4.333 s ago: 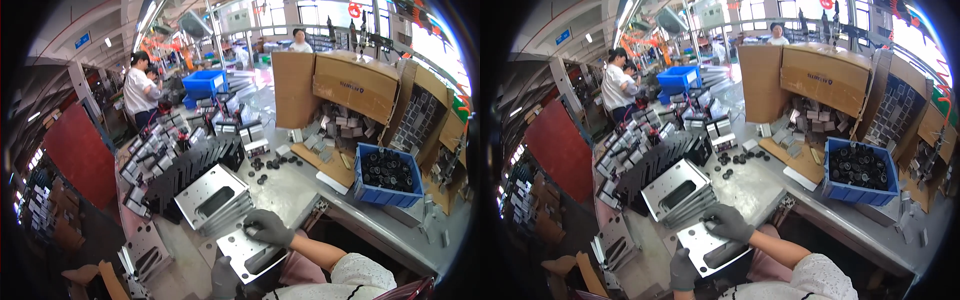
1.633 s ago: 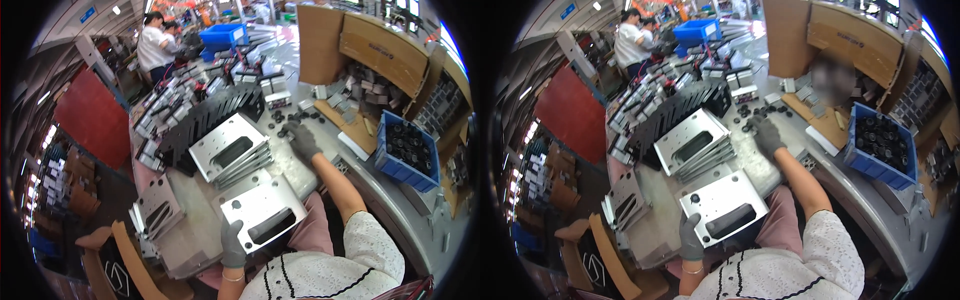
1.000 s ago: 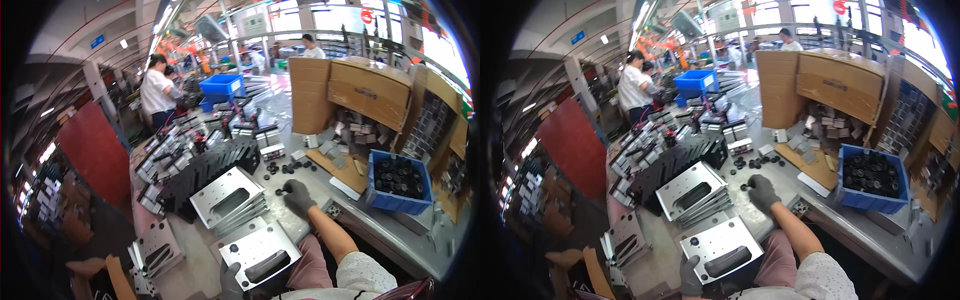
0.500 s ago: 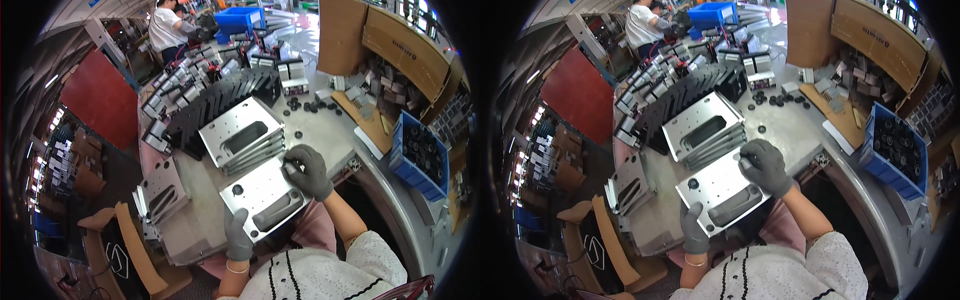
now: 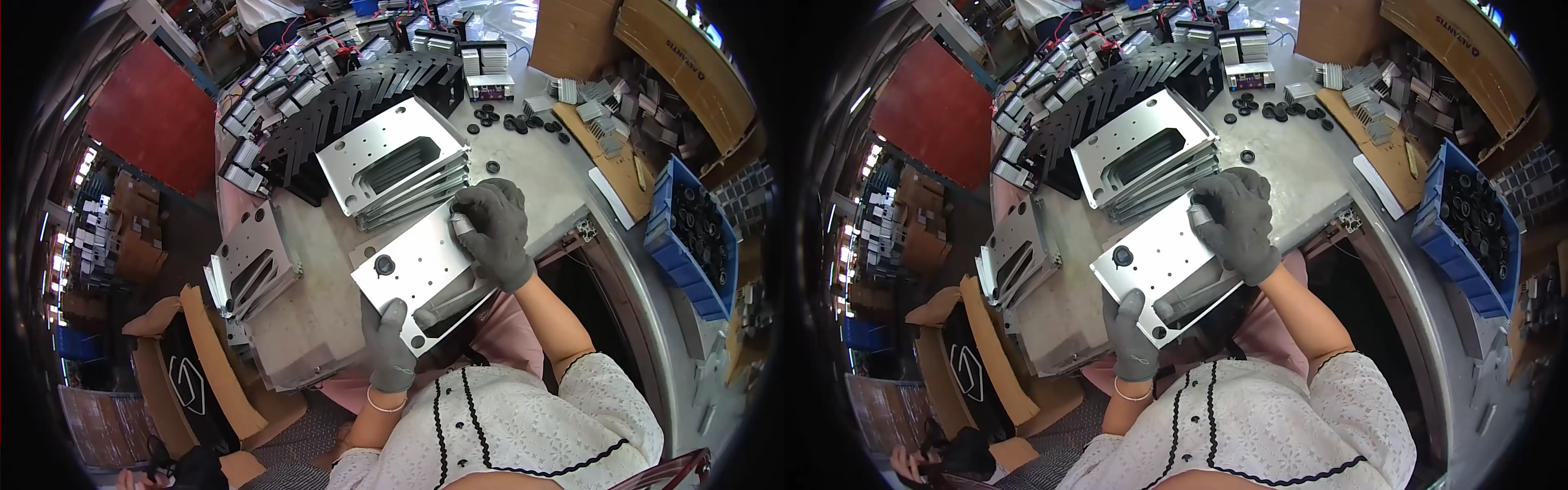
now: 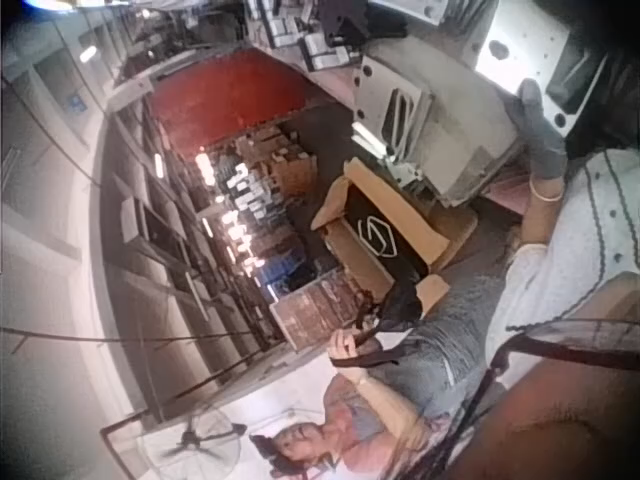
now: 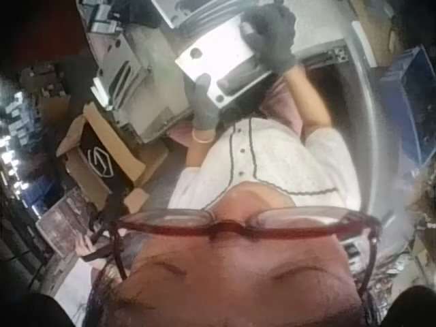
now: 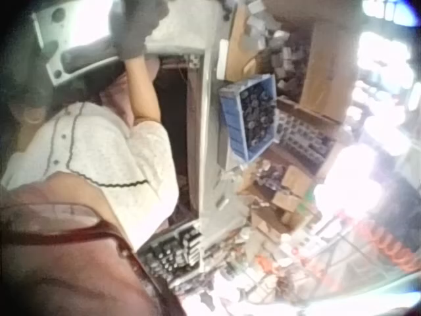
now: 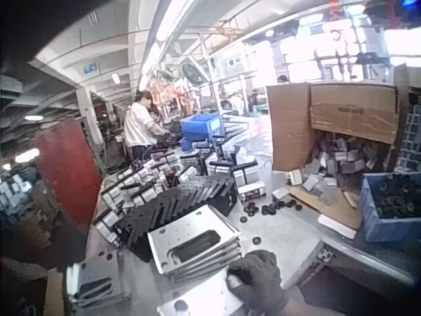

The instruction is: Assembling small rubber and metal components into a pre-drilled metal housing at a factory workstation.

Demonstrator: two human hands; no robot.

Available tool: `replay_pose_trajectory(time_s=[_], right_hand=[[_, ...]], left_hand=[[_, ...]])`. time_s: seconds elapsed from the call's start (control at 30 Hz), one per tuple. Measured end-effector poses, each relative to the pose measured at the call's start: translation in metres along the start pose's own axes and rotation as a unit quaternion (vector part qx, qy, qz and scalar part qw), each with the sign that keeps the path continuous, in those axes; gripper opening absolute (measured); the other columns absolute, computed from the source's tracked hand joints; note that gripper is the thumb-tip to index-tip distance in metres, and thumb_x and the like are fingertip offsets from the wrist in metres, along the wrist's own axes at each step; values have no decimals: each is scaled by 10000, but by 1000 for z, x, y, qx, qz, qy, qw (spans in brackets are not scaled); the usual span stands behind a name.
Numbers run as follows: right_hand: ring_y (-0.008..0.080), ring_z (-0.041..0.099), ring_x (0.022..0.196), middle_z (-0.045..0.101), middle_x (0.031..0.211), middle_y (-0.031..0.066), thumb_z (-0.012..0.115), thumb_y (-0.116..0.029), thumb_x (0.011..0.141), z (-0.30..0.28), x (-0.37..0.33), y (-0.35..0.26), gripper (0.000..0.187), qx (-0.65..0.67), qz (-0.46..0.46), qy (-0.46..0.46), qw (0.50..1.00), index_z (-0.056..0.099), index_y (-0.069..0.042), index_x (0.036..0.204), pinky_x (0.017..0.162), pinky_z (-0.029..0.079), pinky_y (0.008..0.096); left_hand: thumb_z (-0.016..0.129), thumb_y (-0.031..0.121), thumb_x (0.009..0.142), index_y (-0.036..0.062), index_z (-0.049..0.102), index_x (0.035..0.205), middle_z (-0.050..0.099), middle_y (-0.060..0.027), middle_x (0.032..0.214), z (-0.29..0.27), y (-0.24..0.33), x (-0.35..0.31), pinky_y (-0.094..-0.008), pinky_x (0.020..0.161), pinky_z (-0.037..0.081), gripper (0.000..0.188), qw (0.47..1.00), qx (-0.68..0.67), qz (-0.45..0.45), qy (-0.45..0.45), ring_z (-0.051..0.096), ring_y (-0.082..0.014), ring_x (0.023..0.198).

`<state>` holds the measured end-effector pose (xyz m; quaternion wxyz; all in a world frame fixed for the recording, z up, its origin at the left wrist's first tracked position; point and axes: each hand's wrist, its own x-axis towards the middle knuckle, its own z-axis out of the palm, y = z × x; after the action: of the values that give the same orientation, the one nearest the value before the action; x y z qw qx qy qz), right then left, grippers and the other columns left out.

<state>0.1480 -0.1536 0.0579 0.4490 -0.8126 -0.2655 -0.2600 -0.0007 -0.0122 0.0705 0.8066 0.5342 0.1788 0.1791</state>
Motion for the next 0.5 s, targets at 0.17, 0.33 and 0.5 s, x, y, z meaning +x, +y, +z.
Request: replay_pose_trajectory(time_s=[0.17, 0.33, 0.5], right_hand=[[286, 558, 1027, 646, 1023, 76, 709, -153, 698, -6, 2, -8, 337, -3, -8, -17, 1000, 645, -118, 1027, 944, 383, 399], [337, 572, 1046, 599, 1091, 137, 678, -209, 787, -18, 17, -11, 360, 7, -99, -96, 990, 607, -95, 1121, 895, 459, 440], [327, 636, 890, 620, 1018, 133, 628, -288, 890, -18, 7, 4, 308, 5, -126, -219, 968, 603, -104, 1136, 718, 521, 405]], left_hand=[[435, 36, 846, -50, 391, 1297, 641, -198, 969, 0, 3, -9, -296, 482, 494, 461, 999, 19, 22, -19, 593, -198, 539], [465, 42, 831, -50, 398, 1299, 642, -200, 967, -17, 12, -13, -290, 456, 492, 481, 999, 23, 15, -18, 599, -199, 531], [488, 43, 795, -47, 444, 1282, 650, -194, 939, -27, 24, -12, -240, 362, 443, 497, 999, -14, -30, 1, 601, -192, 487]])
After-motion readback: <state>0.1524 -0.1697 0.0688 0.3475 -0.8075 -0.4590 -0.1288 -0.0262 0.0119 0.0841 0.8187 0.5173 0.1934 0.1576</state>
